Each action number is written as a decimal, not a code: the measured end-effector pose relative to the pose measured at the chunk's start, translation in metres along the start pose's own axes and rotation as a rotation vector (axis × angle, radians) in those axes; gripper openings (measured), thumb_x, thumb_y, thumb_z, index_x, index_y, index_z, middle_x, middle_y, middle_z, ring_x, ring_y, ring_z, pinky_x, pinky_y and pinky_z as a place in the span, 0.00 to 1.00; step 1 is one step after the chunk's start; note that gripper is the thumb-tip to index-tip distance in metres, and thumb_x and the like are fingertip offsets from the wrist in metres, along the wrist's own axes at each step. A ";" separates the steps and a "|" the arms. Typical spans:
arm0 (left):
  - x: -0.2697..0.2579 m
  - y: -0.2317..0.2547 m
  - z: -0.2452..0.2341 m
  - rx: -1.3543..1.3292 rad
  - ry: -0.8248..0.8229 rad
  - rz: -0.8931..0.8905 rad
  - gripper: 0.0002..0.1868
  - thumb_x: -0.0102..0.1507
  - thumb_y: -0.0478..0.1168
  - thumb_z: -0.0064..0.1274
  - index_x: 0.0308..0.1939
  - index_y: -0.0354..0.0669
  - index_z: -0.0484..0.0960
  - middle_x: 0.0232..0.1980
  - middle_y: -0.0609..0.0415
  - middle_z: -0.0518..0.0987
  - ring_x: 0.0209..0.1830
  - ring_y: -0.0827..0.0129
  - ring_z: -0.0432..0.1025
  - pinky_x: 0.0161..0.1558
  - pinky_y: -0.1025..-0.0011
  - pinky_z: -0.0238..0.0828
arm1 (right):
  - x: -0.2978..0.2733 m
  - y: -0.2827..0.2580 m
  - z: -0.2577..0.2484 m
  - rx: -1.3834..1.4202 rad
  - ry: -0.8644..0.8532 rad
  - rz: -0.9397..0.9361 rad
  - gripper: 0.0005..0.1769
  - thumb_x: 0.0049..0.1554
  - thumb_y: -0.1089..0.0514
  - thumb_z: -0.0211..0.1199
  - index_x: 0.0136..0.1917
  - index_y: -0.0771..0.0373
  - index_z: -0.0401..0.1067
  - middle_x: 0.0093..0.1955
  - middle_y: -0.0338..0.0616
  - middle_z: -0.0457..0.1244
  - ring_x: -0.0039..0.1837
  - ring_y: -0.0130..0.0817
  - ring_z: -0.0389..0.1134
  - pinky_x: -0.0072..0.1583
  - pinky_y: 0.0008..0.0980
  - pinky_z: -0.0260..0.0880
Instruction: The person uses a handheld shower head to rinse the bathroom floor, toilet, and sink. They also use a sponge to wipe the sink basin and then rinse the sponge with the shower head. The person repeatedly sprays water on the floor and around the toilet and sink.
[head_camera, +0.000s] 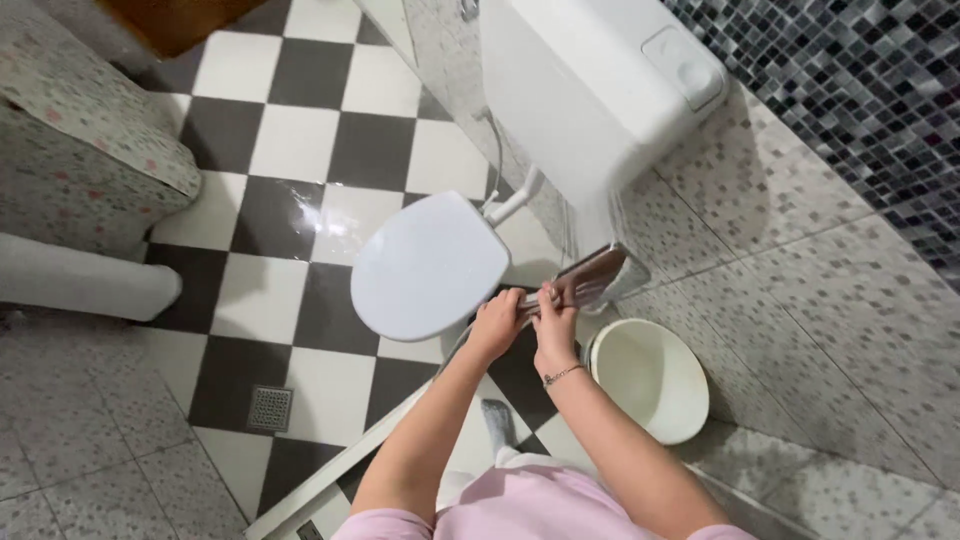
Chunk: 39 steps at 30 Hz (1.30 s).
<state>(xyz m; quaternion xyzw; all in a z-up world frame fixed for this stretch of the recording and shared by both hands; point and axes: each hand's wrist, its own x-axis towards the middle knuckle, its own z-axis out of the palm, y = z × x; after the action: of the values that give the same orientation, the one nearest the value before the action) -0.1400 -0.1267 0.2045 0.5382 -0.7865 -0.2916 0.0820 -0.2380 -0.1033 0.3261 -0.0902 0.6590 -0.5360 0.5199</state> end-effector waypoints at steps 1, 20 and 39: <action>-0.005 -0.003 0.013 -0.008 -0.012 0.003 0.20 0.67 0.53 0.51 0.59 0.57 0.66 0.50 0.59 0.75 0.55 0.60 0.76 0.60 0.51 0.70 | 0.006 0.012 -0.006 -0.005 0.013 0.005 0.10 0.65 0.53 0.61 0.55 0.55 0.63 0.63 0.35 0.54 0.68 0.33 0.55 0.72 0.47 0.59; -0.024 0.016 -0.010 -0.226 0.060 -0.122 0.21 0.66 0.48 0.53 0.58 0.46 0.67 0.49 0.45 0.76 0.53 0.44 0.76 0.54 0.46 0.75 | 0.034 0.040 0.005 -0.072 0.025 -0.140 0.30 0.59 0.48 0.68 0.69 0.60 0.63 0.69 0.49 0.58 0.68 0.45 0.57 0.65 0.58 0.63; 0.033 0.133 -0.060 -0.282 0.067 0.241 0.49 0.61 0.34 0.51 0.81 0.40 0.39 0.65 0.24 0.65 0.53 0.25 0.73 0.54 0.41 0.74 | 0.063 -0.047 -0.044 -0.058 0.204 -0.656 0.07 0.56 0.58 0.63 0.42 0.59 0.67 0.38 0.39 0.63 0.39 0.28 0.64 0.41 0.30 0.66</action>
<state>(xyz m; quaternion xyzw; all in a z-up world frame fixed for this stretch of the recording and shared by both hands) -0.2331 -0.1452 0.3206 0.4325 -0.7936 -0.3687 0.2172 -0.3207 -0.1377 0.3218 -0.2580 0.6584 -0.6619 0.2484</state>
